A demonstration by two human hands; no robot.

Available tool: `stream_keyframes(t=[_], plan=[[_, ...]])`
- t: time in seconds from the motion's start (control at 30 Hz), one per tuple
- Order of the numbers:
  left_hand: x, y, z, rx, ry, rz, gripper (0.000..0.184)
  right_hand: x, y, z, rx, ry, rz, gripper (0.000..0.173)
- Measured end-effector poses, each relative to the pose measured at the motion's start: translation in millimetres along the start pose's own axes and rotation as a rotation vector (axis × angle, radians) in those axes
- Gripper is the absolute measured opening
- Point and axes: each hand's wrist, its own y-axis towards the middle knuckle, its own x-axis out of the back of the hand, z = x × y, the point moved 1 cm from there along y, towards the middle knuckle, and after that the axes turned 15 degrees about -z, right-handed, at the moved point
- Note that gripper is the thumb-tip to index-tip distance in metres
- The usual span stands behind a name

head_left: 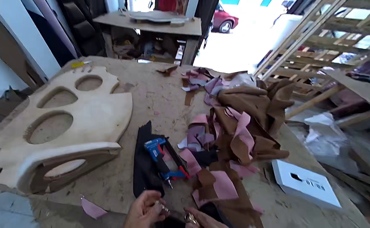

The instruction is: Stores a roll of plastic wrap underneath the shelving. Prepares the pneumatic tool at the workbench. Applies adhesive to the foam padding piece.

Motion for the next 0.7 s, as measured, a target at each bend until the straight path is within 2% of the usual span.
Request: stream_keyframes(t=[0.1, 0.23, 0.4, 0.7], plan=[[-13.9, -2.0, -16.3, -0.143, 0.089, 0.054, 0.027, -2.5, -4.9, 10.5, 0.075, -0.025, -0.094, 0.039], [-23.1, -2.1, -16.8, -0.309, 0.176, 0.167, 0.017, 1.5, -11.5, 13.7, 0.121, -0.010, -0.145, 0.036], [-28.0, 8.0, -9.5, -0.375, 0.322, 0.252, 0.019, 9.9, -23.3, 14.4, 0.130, -0.059, -0.118, 0.034], [-10.3, 5.3, -21.5, -0.551, 0.652, 0.550, 0.027, 5.3, -33.1, 16.2, 0.150, -0.097, -0.025, 0.035]])
